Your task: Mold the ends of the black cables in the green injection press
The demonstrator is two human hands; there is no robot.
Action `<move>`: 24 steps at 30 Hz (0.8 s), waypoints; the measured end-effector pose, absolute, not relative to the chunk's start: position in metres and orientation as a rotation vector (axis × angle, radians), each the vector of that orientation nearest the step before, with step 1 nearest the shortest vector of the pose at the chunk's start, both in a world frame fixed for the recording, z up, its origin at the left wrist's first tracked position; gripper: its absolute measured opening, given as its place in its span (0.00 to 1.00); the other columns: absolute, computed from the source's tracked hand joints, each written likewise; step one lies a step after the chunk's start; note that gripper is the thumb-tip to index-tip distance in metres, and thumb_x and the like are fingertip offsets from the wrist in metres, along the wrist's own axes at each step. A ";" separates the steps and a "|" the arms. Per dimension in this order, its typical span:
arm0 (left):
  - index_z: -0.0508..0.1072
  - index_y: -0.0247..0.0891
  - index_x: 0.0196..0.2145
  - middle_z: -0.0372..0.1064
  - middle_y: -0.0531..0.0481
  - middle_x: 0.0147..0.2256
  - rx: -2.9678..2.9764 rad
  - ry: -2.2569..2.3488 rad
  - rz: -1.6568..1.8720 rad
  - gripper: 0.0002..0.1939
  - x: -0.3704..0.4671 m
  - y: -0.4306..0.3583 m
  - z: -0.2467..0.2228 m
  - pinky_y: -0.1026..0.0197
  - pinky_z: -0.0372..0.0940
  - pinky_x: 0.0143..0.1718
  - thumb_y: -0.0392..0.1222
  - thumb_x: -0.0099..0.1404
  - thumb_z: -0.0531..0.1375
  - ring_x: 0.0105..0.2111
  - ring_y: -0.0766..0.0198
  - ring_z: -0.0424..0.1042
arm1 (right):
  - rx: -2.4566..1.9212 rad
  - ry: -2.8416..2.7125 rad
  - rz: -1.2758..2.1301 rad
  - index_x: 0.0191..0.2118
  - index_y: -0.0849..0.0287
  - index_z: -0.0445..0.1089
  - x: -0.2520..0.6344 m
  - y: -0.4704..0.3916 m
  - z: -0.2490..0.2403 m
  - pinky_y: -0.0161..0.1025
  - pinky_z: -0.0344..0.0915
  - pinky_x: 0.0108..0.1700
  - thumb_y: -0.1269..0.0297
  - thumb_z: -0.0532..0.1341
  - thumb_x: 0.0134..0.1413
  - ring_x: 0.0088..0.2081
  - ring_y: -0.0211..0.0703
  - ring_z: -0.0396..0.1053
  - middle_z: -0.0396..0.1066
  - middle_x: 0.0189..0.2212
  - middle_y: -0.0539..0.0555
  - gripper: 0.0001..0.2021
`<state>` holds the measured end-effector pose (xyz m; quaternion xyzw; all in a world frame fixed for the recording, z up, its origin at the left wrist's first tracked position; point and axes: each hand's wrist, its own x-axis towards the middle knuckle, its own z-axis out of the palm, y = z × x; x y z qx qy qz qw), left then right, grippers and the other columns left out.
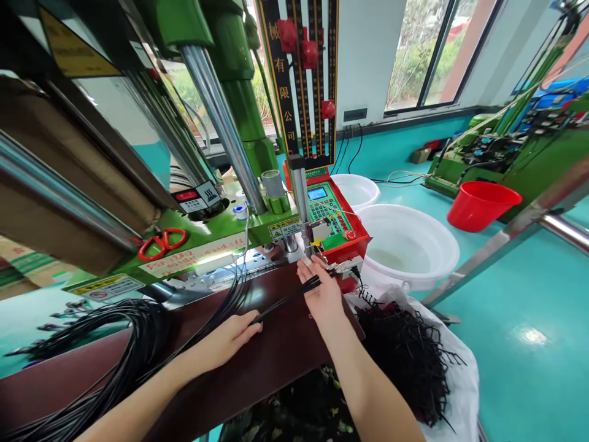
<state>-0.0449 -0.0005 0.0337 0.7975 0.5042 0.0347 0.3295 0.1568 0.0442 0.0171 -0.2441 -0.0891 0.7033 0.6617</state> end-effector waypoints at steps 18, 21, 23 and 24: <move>0.60 0.39 0.29 0.49 0.63 0.11 0.554 0.651 0.931 0.19 0.021 -0.072 0.013 0.71 0.44 0.09 0.57 0.53 0.58 0.07 0.76 0.43 | -0.789 -1.318 1.826 0.53 0.52 0.62 0.127 -0.003 0.044 0.49 0.54 0.53 0.56 0.55 0.55 0.51 0.47 0.61 0.64 0.51 0.56 0.19; 0.62 0.37 0.29 0.50 0.62 0.10 0.582 0.704 0.888 0.19 0.024 -0.070 0.011 0.71 0.45 0.08 0.57 0.54 0.57 0.07 0.76 0.44 | -0.675 -1.481 1.738 0.54 0.53 0.60 0.135 0.019 0.059 0.47 0.48 0.57 0.58 0.53 0.58 0.54 0.44 0.57 0.61 0.53 0.55 0.18; 0.62 0.35 0.28 0.52 0.61 0.11 0.590 0.745 0.919 0.20 0.024 -0.067 0.011 0.70 0.47 0.09 0.57 0.54 0.56 0.08 0.75 0.48 | -0.661 -1.819 1.806 0.54 0.54 0.61 0.137 0.029 0.070 0.46 0.47 0.57 0.60 0.52 0.58 0.54 0.43 0.57 0.62 0.52 0.55 0.18; 0.62 0.35 0.28 0.53 0.60 0.11 0.584 0.759 0.941 0.20 0.024 -0.065 0.011 0.70 0.48 0.09 0.58 0.54 0.56 0.08 0.75 0.50 | -0.660 -1.985 1.832 0.54 0.54 0.60 0.137 0.032 0.074 0.46 0.49 0.56 0.60 0.51 0.58 0.54 0.44 0.57 0.62 0.52 0.55 0.18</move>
